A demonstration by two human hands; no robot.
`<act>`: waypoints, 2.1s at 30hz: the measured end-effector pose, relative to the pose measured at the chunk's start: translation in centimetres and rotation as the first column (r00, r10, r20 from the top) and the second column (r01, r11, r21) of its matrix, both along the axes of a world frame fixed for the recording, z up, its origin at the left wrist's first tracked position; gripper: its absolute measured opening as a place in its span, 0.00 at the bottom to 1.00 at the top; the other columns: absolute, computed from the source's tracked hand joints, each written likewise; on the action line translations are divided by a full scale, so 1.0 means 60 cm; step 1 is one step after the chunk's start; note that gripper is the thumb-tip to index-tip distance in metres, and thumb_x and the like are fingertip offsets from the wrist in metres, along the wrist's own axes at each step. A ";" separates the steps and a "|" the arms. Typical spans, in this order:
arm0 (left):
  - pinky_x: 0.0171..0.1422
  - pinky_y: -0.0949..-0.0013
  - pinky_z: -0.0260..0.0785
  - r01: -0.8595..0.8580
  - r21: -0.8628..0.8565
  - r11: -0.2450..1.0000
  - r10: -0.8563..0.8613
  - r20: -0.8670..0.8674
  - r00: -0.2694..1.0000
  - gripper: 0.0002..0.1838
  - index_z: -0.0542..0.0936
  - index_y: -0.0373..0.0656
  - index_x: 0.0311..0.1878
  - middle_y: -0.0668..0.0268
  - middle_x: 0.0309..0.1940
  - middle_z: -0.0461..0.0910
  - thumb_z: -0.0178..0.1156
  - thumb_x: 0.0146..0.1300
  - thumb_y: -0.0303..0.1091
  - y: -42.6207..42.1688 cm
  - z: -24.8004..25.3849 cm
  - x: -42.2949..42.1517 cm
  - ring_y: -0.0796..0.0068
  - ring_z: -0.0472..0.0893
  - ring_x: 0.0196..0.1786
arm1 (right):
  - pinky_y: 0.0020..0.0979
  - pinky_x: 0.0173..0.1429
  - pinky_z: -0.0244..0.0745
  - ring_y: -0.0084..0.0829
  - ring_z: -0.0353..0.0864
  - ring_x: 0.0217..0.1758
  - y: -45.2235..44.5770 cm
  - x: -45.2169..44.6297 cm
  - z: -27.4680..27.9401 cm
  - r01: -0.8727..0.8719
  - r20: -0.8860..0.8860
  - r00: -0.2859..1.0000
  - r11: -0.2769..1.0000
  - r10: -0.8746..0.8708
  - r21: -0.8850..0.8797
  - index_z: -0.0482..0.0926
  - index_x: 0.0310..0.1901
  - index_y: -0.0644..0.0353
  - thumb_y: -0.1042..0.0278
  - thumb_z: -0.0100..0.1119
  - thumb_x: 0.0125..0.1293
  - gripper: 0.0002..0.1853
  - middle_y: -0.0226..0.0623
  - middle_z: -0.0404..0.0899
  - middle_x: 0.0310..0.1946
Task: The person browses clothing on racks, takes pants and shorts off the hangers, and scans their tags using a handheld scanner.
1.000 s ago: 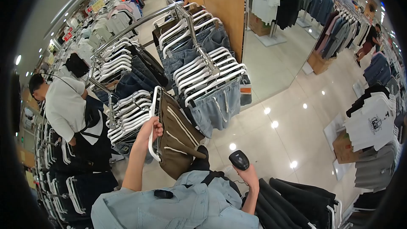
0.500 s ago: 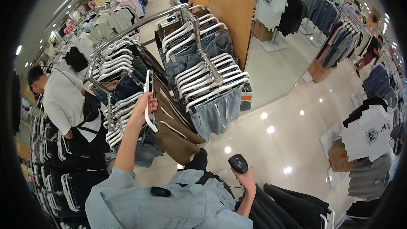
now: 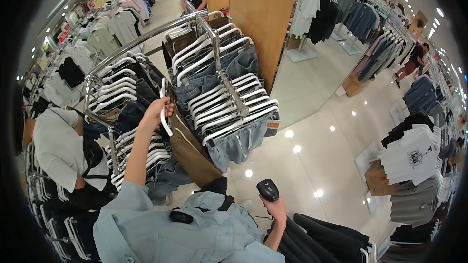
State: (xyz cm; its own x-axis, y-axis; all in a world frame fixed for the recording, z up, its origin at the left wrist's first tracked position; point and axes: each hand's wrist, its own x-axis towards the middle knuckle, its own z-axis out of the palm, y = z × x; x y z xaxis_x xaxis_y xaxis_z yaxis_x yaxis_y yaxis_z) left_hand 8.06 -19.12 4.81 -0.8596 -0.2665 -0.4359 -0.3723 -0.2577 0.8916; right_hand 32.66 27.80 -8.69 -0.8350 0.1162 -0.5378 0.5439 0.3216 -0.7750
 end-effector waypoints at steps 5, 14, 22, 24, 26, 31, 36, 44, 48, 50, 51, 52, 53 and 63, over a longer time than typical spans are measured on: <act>0.27 0.71 0.68 0.080 -0.079 0.994 -0.078 0.036 0.996 0.08 0.78 0.35 0.38 0.66 0.26 0.76 0.57 0.67 0.32 -0.066 -0.023 -0.082 0.74 0.76 0.25 | 0.28 0.31 0.72 0.21 0.77 0.24 -0.020 -0.044 0.024 0.055 0.003 0.998 0.998 -0.055 -0.006 0.82 0.34 0.62 0.61 0.72 0.59 0.13 0.29 0.79 0.21; 0.21 0.72 0.68 0.103 -0.210 0.972 -0.085 0.091 0.992 0.08 0.78 0.31 0.43 0.63 0.26 0.78 0.57 0.66 0.27 -0.164 -0.071 -0.228 0.74 0.80 0.24 | 0.28 0.32 0.72 0.21 0.77 0.25 -0.076 -0.125 0.044 0.070 -0.054 0.996 0.997 -0.068 0.028 0.84 0.35 0.61 0.60 0.72 0.58 0.13 0.29 0.79 0.21; 0.26 0.67 0.75 0.372 -0.441 0.816 -0.256 0.301 0.919 0.09 0.76 0.33 0.40 0.59 0.29 0.81 0.46 0.62 0.21 -0.222 -0.076 -0.339 0.70 0.84 0.27 | 0.28 0.33 0.73 0.22 0.78 0.26 -0.132 -0.161 0.055 0.078 -0.013 0.997 0.995 -0.077 0.065 0.83 0.35 0.62 0.59 0.72 0.58 0.14 0.30 0.79 0.22; 0.25 0.66 0.75 0.407 -0.486 0.773 -0.274 0.322 0.906 0.09 0.78 0.35 0.38 0.59 0.28 0.81 0.46 0.62 0.22 -0.241 -0.094 -0.370 0.69 0.84 0.25 | 0.29 0.33 0.72 0.22 0.78 0.26 -0.145 -0.165 0.049 0.081 -0.034 0.996 0.996 -0.081 0.019 0.82 0.36 0.63 0.59 0.73 0.58 0.15 0.30 0.79 0.22; 0.24 0.66 0.76 0.452 -0.567 0.689 -0.315 0.328 0.891 0.10 0.79 0.36 0.33 0.59 0.25 0.82 0.47 0.62 0.24 -0.250 -0.098 -0.385 0.69 0.83 0.23 | 0.28 0.32 0.72 0.22 0.78 0.26 -0.158 -0.174 0.056 0.065 -0.008 0.998 0.998 -0.065 0.024 0.82 0.36 0.62 0.60 0.73 0.58 0.14 0.29 0.79 0.23; 0.25 0.65 0.77 0.493 -0.661 0.567 -0.290 0.400 0.870 0.10 0.80 0.36 0.29 0.58 0.23 0.82 0.49 0.62 0.25 -0.270 -0.113 -0.391 0.68 0.83 0.22 | 0.28 0.31 0.71 0.21 0.77 0.25 -0.173 -0.186 0.053 -0.008 -0.037 0.999 1.000 0.009 0.021 0.82 0.35 0.62 0.61 0.72 0.59 0.13 0.29 0.79 0.22; 0.25 0.63 0.77 0.576 -0.628 0.523 -0.298 0.499 0.814 0.08 0.81 0.34 0.31 0.58 0.24 0.83 0.54 0.63 0.25 -0.295 -0.151 -0.389 0.65 0.84 0.22 | 0.28 0.30 0.71 0.21 0.77 0.24 -0.179 -0.191 0.062 0.021 -0.051 0.999 0.999 -0.019 0.030 0.82 0.35 0.62 0.61 0.72 0.59 0.13 0.29 0.79 0.21; 0.37 0.68 0.79 0.882 -0.413 0.226 -0.649 0.612 0.452 0.09 0.82 0.37 0.33 0.62 0.32 0.86 0.51 0.58 0.20 -0.265 -0.110 -0.357 0.70 0.87 0.34 | 0.29 0.31 0.73 0.22 0.78 0.25 -0.185 -0.193 0.051 0.059 -0.013 0.998 0.998 -0.059 0.017 0.82 0.35 0.63 0.61 0.72 0.59 0.13 0.30 0.79 0.22; 0.36 0.69 0.78 0.841 -0.514 0.169 -0.679 0.558 0.478 0.11 0.83 0.39 0.34 0.64 0.31 0.86 0.50 0.59 0.22 -0.274 -0.101 -0.382 0.73 0.87 0.35 | 0.29 0.31 0.73 0.22 0.78 0.25 -0.196 -0.194 0.044 0.066 -0.025 0.998 0.998 -0.065 0.024 0.82 0.35 0.63 0.61 0.72 0.59 0.13 0.30 0.79 0.22; 0.36 0.70 0.78 0.798 -0.570 0.195 -0.640 0.543 0.543 0.11 0.83 0.39 0.34 0.64 0.31 0.86 0.49 0.60 0.23 -0.274 -0.090 -0.392 0.74 0.87 0.34 | 0.29 0.31 0.72 0.22 0.78 0.25 -0.201 -0.192 0.041 0.085 -0.006 0.996 0.996 -0.085 0.036 0.82 0.36 0.63 0.61 0.73 0.59 0.14 0.30 0.79 0.22; 0.35 0.70 0.78 0.791 -0.568 0.227 -0.663 0.505 0.553 0.11 0.83 0.39 0.32 0.64 0.30 0.86 0.49 0.58 0.22 -0.278 -0.092 -0.402 0.74 0.87 0.34 | 0.29 0.31 0.72 0.22 0.78 0.25 -0.202 -0.191 0.041 0.097 -0.008 0.995 0.995 -0.097 0.032 0.82 0.36 0.63 0.61 0.73 0.59 0.14 0.30 0.79 0.22; 0.35 0.70 0.78 0.792 -0.572 0.215 -0.668 0.506 0.546 0.11 0.83 0.39 0.32 0.64 0.30 0.86 0.49 0.58 0.22 -0.271 -0.083 -0.407 0.74 0.87 0.34 | 0.29 0.31 0.72 0.22 0.78 0.25 -0.205 -0.189 0.042 0.112 -0.013 0.994 0.993 -0.112 0.025 0.82 0.36 0.63 0.61 0.73 0.58 0.14 0.30 0.79 0.22; 0.34 0.72 0.77 0.787 -0.584 0.199 -0.686 0.490 0.537 0.12 0.82 0.40 0.31 0.64 0.30 0.86 0.48 0.57 0.22 -0.266 -0.071 -0.410 0.74 0.87 0.33 | 0.29 0.31 0.72 0.22 0.78 0.25 -0.208 -0.188 0.043 0.126 -0.019 0.992 0.992 -0.126 0.016 0.82 0.36 0.63 0.61 0.73 0.58 0.14 0.30 0.79 0.22; 0.32 0.71 0.78 0.741 -0.634 0.223 -0.676 0.447 0.586 0.10 0.81 0.37 0.27 0.62 0.32 0.88 0.50 0.55 0.22 -0.213 0.023 -0.492 0.72 0.88 0.31 | 0.29 0.31 0.73 0.22 0.78 0.25 -0.228 -0.167 0.029 0.231 0.007 0.973 0.973 -0.231 0.024 0.83 0.34 0.62 0.60 0.73 0.58 0.14 0.30 0.80 0.22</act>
State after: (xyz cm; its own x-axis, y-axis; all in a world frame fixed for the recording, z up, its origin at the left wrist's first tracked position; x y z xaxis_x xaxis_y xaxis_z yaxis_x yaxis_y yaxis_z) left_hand -21.45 -31.90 6.18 -0.8445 0.2151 -0.4905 -0.1162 0.8204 0.5599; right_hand 22.63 14.11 -6.97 -0.7788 0.3180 -0.5408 0.6131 0.2037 -0.7632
